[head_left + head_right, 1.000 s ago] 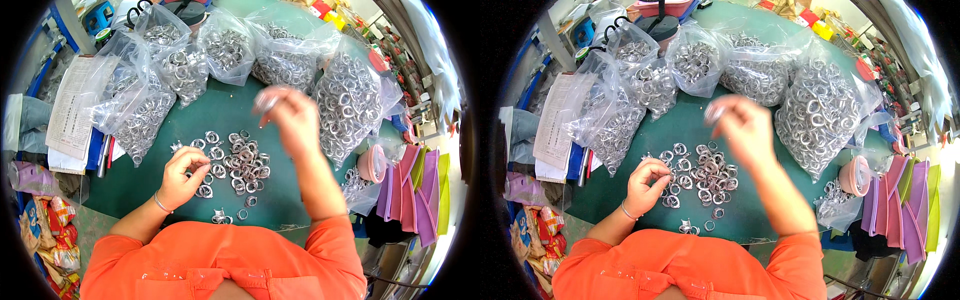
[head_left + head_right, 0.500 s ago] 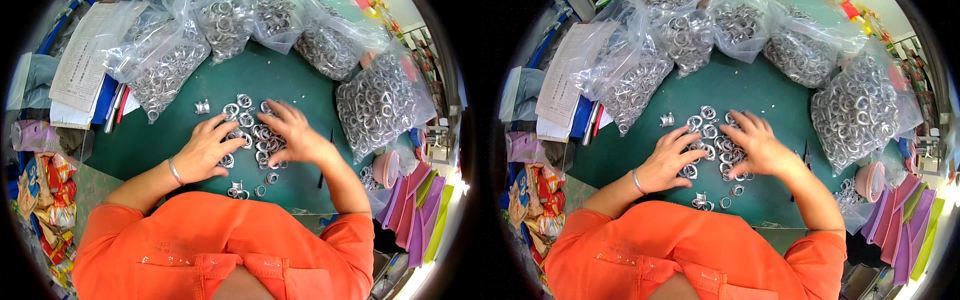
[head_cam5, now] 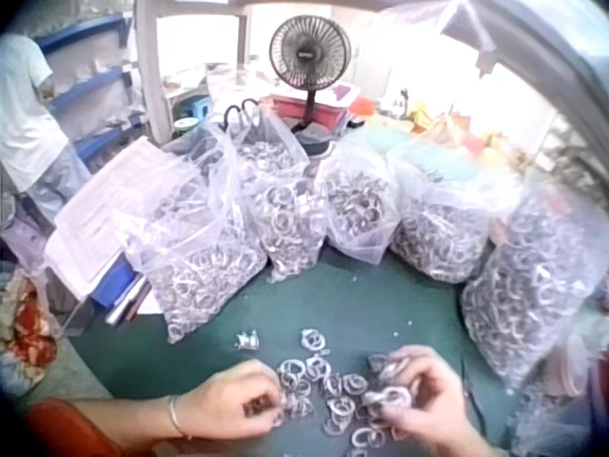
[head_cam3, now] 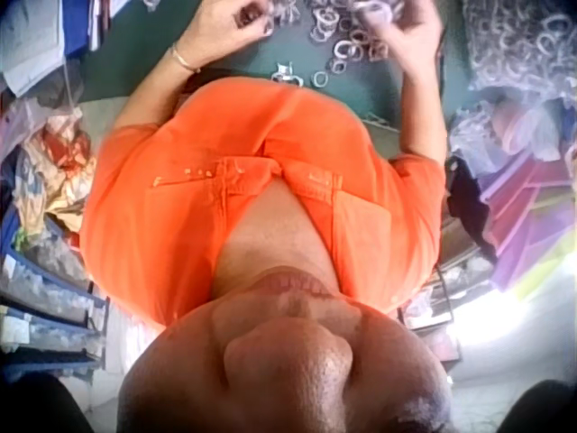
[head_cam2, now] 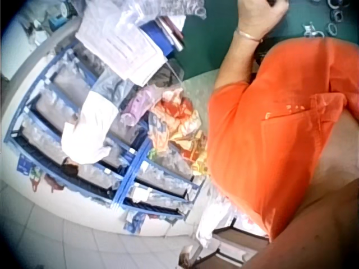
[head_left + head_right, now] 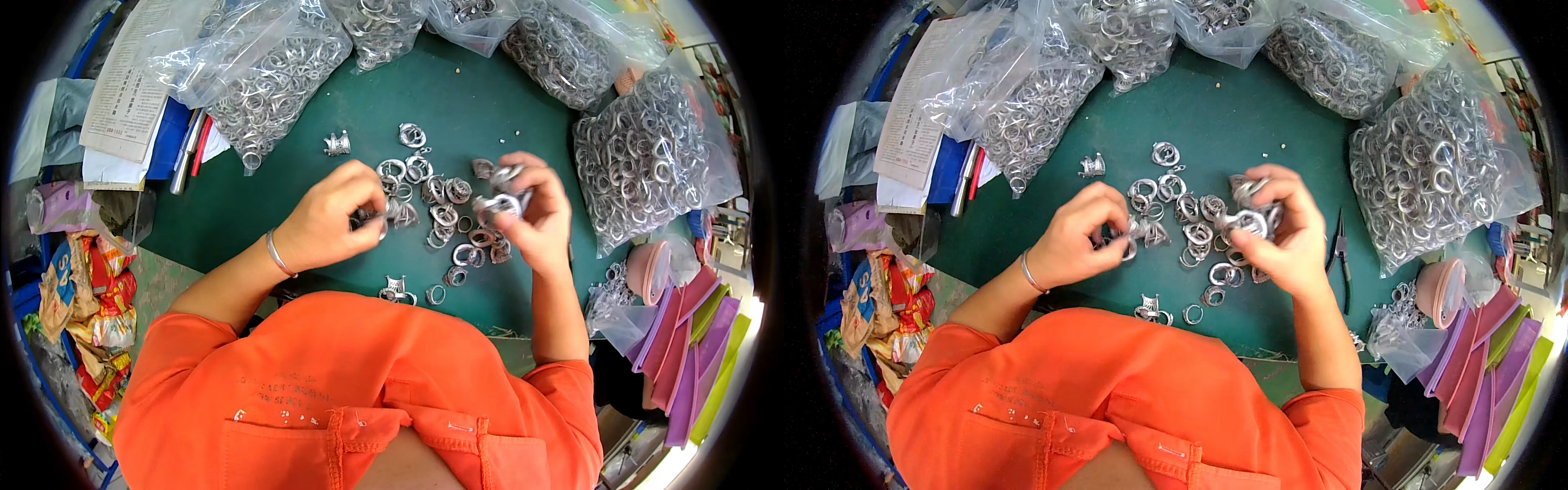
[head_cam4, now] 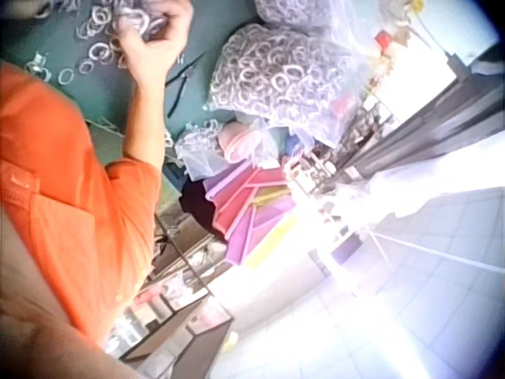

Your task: The person assembles small silver metal hardware components by hand on a green workbench. They pick up individual parts, snap them together, and place the finished units into a clear plastic bag. The workspace contains large bags of raw components and a pair of pliers.

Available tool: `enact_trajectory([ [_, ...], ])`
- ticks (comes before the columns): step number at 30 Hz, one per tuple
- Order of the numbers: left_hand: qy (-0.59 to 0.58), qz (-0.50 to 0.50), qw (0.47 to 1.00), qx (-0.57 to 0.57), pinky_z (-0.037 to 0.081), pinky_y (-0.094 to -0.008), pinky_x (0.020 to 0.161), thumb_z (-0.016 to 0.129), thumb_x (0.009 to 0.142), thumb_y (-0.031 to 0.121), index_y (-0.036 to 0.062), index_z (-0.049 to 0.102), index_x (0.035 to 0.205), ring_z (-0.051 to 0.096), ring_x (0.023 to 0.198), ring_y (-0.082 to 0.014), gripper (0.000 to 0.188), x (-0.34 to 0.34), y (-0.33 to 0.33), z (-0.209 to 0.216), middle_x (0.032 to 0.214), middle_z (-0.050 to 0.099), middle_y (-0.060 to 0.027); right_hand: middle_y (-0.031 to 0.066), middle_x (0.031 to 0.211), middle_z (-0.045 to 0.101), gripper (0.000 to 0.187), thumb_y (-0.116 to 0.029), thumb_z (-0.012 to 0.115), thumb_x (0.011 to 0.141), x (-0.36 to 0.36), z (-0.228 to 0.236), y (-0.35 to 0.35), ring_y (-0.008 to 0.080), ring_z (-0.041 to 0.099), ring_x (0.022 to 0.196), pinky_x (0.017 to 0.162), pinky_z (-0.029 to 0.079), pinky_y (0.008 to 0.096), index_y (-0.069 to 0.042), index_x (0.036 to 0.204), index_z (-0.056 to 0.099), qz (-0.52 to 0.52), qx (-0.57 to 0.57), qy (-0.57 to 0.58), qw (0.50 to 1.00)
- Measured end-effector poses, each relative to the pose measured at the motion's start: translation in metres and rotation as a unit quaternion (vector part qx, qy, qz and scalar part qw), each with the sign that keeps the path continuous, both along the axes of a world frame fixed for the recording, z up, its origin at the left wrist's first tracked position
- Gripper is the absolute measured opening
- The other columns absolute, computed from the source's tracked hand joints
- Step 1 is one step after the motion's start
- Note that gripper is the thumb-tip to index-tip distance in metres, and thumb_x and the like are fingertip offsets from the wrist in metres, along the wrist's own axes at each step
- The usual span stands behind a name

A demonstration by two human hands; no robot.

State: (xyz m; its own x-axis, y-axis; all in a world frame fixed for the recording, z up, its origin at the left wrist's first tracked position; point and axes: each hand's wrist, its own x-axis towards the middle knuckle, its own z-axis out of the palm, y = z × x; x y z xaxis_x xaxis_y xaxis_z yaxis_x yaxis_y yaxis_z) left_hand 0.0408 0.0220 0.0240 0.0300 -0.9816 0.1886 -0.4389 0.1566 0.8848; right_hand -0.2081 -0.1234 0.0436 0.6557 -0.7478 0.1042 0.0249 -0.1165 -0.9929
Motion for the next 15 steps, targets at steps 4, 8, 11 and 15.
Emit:
enact_trajectory([
  [4,-0.127,0.077,0.987,-0.058,0.048,-0.0307,0.072,0.076,0.069,0.005,0.0050,0.060,0.100,0.057,0.093,-0.0220,0.035,0.003,-0.008,0.000,0.109,0.057,-0.0087,0.0214,0.124,0.049,0.031,-0.011,0.072,0.077,0.019,0.017,0.006,0.0256,0.057,0.105,0.087,0.050,0.0362,-0.004,0.098,0.051,-0.065,-0.056,-0.262,0.961],
  [8,-0.212,-0.020,0.976,-0.038,0.039,-0.0433,0.094,0.081,0.066,0.019,0.0073,0.058,0.113,0.049,0.115,-0.0328,0.054,-0.004,-0.021,-0.009,0.127,0.051,-0.0123,0.0196,0.127,0.053,0.033,-0.010,0.074,0.070,0.011,0.006,-0.004,0.0344,0.055,0.112,0.097,0.040,0.0452,-0.006,0.100,0.060,0.042,-0.432,0.190,0.881],
  [11,-0.230,-0.074,0.968,-0.059,0.042,-0.0431,0.087,0.075,0.066,0.010,0.0057,0.058,0.100,0.051,0.104,-0.0324,0.038,-0.006,-0.022,-0.011,0.112,0.054,-0.0116,0.0209,0.138,0.043,0.062,-0.026,0.082,0.064,0.016,-0.004,0.022,0.0405,0.041,0.127,0.104,0.032,0.0493,-0.011,0.119,0.059,0.089,-0.423,0.296,0.852],
  [15,-0.095,-0.130,0.987,-0.026,0.044,-0.0432,0.077,0.069,0.065,0.003,0.0039,0.055,0.083,0.051,0.090,-0.0335,0.023,-0.009,-0.017,-0.016,0.093,0.053,-0.0095,0.0209,0.138,0.040,0.069,-0.026,0.086,0.057,0.012,-0.007,0.043,0.0401,0.042,0.123,0.096,0.038,0.0500,-0.014,0.118,0.058,0.112,-0.401,0.324,0.849],
])
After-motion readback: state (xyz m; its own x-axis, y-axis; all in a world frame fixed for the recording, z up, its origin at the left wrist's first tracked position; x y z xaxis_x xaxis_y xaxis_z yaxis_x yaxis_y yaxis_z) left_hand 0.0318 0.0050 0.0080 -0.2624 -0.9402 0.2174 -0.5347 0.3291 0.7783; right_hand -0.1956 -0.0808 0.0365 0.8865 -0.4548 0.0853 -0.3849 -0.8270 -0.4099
